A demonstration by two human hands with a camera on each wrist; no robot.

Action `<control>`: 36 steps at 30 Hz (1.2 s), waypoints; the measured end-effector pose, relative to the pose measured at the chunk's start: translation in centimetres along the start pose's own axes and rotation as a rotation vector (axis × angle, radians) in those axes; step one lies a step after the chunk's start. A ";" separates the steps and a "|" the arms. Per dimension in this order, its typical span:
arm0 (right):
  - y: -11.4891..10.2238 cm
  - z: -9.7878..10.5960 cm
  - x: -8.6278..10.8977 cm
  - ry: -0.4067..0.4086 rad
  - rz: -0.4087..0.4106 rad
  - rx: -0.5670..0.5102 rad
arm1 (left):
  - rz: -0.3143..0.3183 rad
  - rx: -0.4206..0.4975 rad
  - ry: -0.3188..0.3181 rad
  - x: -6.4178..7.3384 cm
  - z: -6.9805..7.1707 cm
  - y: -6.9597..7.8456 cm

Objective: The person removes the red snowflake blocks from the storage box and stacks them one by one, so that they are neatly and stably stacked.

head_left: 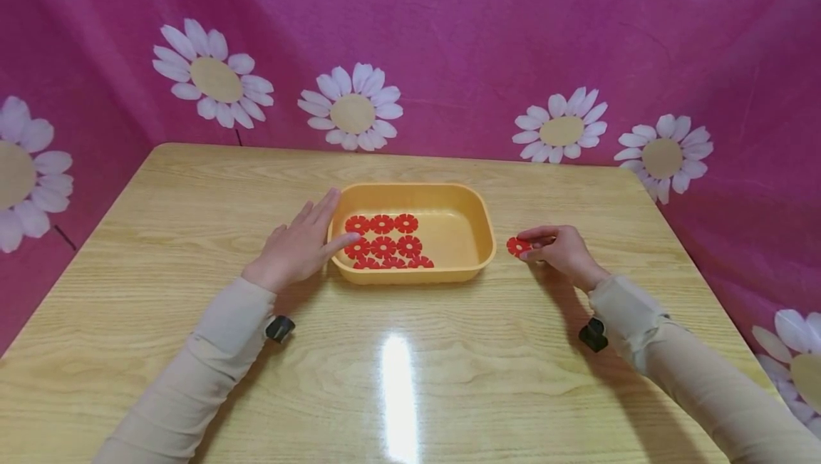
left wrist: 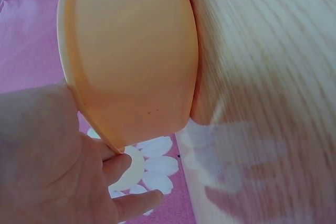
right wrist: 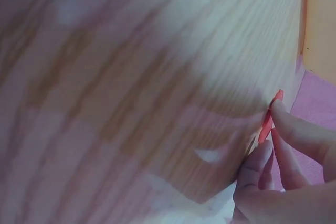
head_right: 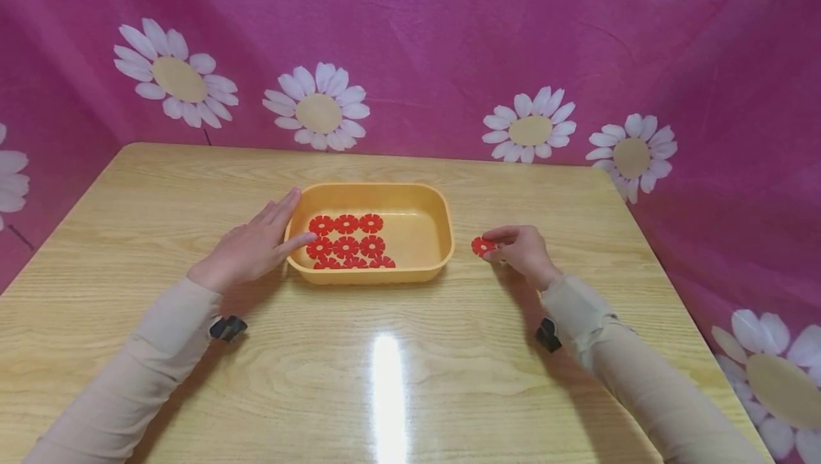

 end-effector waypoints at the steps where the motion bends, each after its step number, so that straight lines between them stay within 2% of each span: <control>1: 0.0 0.0 0.0 -0.002 -0.001 -0.003 | 0.001 -0.001 -0.001 0.0 0.0 0.0; 6: -0.4 0.6 0.5 -0.009 0.022 -0.027 | 0.000 -0.011 -0.004 0.0 -0.1 0.0; 9: -1.4 1.1 0.8 0.001 0.077 -0.050 | 0.005 -0.010 -0.005 -0.1 -0.1 -0.1; 14: -4.0 1.2 1.2 -0.001 0.183 -0.092 | 0.017 -0.003 -0.005 0.0 0.0 -0.2; 18: -6.8 0.3 1.6 -0.034 0.256 -0.158 | 0.014 -0.004 -0.006 0.0 0.0 -0.2; 23: -9.8 -2.8 1.8 -0.154 0.333 -0.216 | 0.022 -0.003 -0.004 0.1 0.0 -0.3; 28: -11.6 -6.2 1.8 -0.300 0.384 -0.176 | 0.024 -0.005 0.001 0.0 0.0 -0.3; 31: -12.0 -7.8 1.6 -0.390 0.372 -0.129 | 0.025 -0.004 0.000 -0.1 -0.1 -0.2; 36: -12.3 -9.8 1.0 -0.521 0.318 -0.112 | 0.027 -0.002 0.003 -0.1 -0.1 -0.1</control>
Point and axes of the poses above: each hand's wrist, its own x-axis away from the middle knuckle, its own z-axis out of the back of the hand, y = z × x, the point moved 5 cm from there along -x, towards the middle knuckle, and after that the axes turned 3 degrees about x, right-handed, at the moved point
